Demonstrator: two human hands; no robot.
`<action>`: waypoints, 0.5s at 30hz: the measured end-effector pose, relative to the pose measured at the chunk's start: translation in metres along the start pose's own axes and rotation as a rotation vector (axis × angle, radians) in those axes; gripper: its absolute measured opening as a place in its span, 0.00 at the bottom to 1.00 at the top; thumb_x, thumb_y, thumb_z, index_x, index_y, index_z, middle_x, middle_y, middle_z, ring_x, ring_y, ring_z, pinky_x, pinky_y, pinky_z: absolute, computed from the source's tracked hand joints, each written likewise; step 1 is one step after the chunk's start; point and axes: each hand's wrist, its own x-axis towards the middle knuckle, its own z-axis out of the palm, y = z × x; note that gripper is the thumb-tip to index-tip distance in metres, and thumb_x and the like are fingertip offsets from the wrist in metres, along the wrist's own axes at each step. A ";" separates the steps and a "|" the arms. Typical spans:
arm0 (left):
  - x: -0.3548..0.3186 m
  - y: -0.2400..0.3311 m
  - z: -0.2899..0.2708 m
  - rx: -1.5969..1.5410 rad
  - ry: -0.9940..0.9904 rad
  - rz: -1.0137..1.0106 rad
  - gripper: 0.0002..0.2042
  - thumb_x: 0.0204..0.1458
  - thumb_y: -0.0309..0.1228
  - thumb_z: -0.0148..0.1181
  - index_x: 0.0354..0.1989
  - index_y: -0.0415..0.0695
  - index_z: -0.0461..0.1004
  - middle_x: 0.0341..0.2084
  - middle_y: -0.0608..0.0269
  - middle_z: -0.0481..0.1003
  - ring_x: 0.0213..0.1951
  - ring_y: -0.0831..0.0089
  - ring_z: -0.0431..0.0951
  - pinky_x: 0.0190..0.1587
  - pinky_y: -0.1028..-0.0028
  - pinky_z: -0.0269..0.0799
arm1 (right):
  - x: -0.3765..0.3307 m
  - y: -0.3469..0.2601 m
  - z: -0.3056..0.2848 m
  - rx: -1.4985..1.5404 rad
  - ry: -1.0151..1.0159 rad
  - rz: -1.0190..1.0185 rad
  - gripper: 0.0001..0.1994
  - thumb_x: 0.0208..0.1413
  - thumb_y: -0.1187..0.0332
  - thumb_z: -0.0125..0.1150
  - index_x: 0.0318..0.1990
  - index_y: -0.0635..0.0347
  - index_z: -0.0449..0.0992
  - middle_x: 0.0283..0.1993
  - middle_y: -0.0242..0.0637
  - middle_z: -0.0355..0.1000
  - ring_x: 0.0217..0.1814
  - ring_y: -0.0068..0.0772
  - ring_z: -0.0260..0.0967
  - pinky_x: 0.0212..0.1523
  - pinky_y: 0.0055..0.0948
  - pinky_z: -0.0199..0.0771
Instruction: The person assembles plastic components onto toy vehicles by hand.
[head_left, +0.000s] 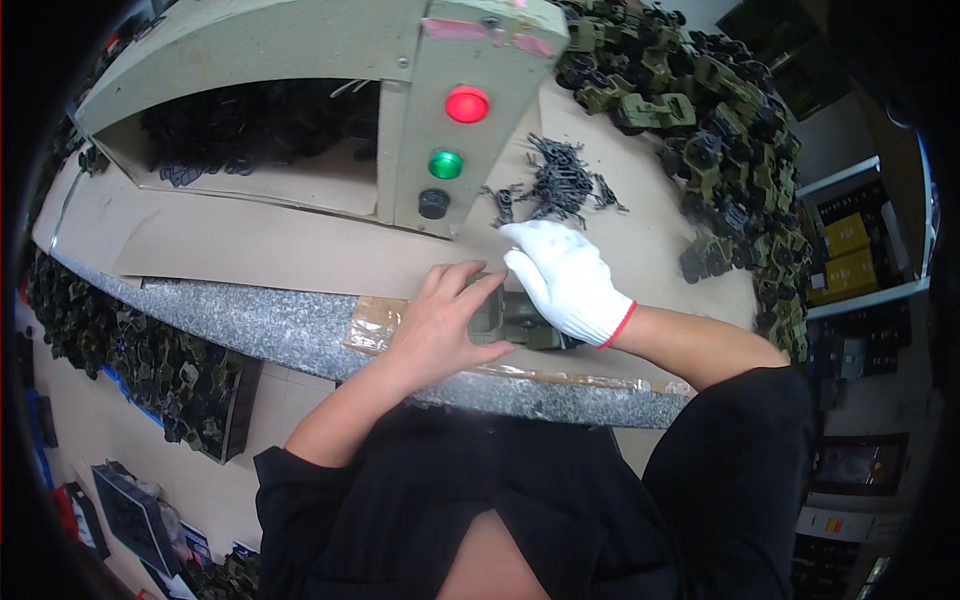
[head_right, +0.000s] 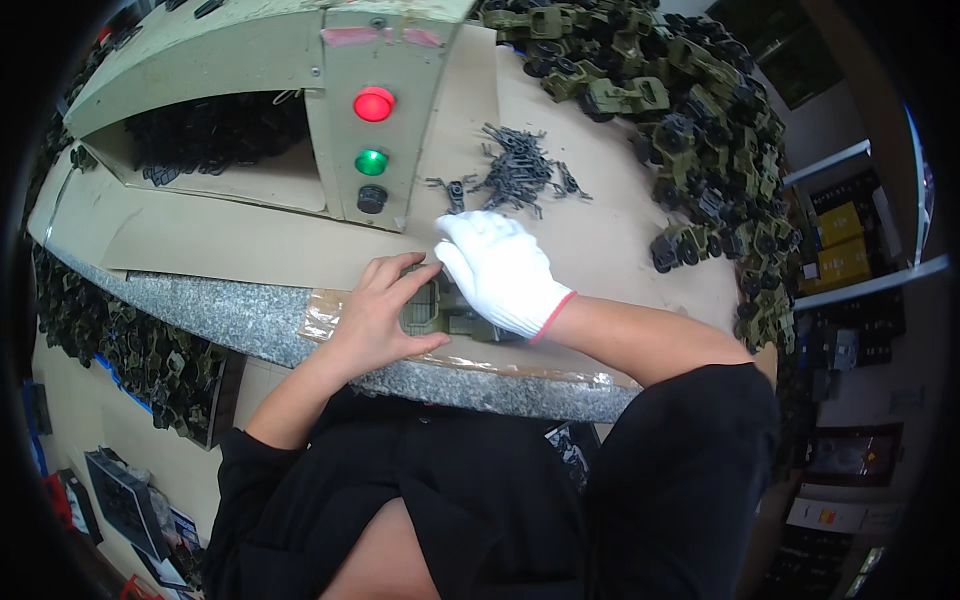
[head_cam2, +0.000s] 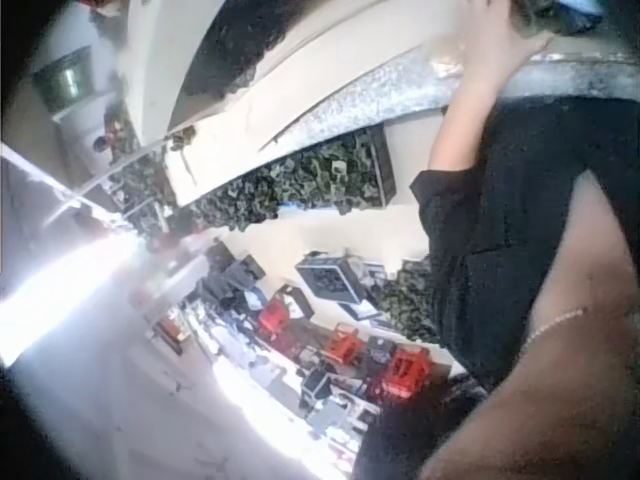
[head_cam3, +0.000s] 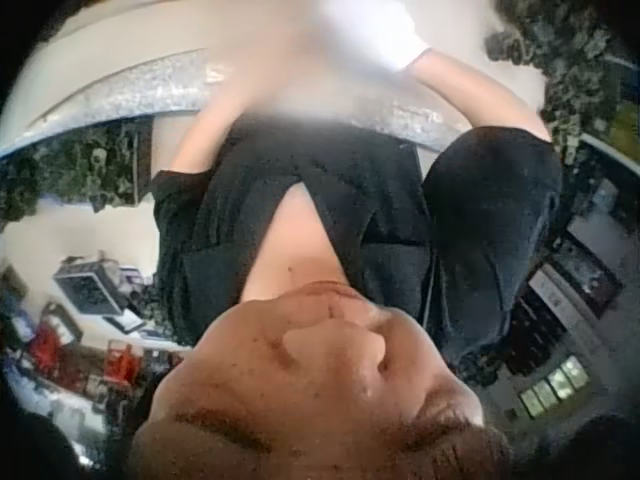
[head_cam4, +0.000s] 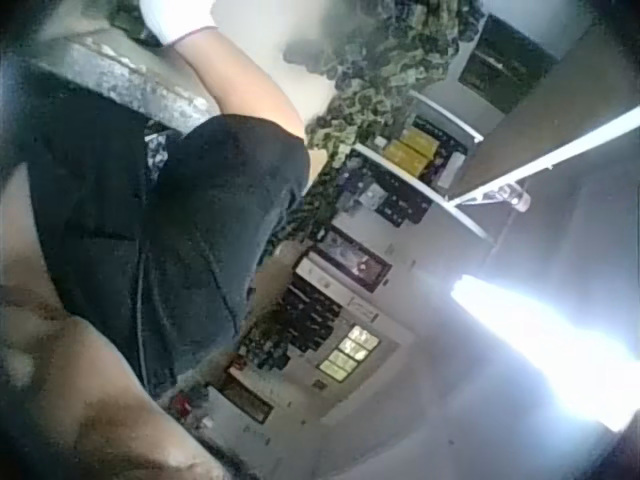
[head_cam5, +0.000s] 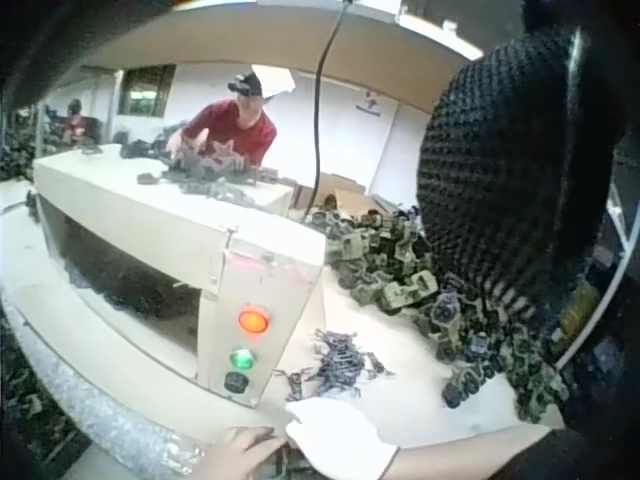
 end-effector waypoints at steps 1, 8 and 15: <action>-0.002 -0.004 -0.001 -0.059 0.052 -0.025 0.36 0.30 0.37 0.70 0.54 0.46 0.64 0.52 0.48 0.60 0.54 0.53 0.60 0.54 0.63 0.61 | 0.004 -0.001 0.001 0.006 -0.009 -0.009 0.17 0.55 0.60 0.46 0.47 0.60 0.67 0.45 0.47 0.68 0.49 0.48 0.64 0.49 0.40 0.62; -0.029 -0.037 0.017 -0.081 0.018 0.138 0.34 0.34 0.37 0.67 0.55 0.48 0.61 0.56 0.45 0.54 0.54 0.50 0.60 0.51 0.58 0.61 | 0.012 -0.010 0.001 -0.053 -0.152 0.005 0.14 0.51 0.69 0.49 0.45 0.64 0.68 0.38 0.49 0.68 0.40 0.50 0.65 0.42 0.41 0.64; -0.034 -0.030 0.018 -0.102 0.081 0.148 0.30 0.32 0.39 0.67 0.48 0.50 0.64 0.57 0.47 0.52 0.52 0.53 0.61 0.44 0.56 0.61 | 0.010 -0.009 -0.005 -0.087 -0.266 -0.131 0.15 0.54 0.72 0.42 0.49 0.65 0.66 0.43 0.49 0.66 0.44 0.50 0.63 0.46 0.41 0.61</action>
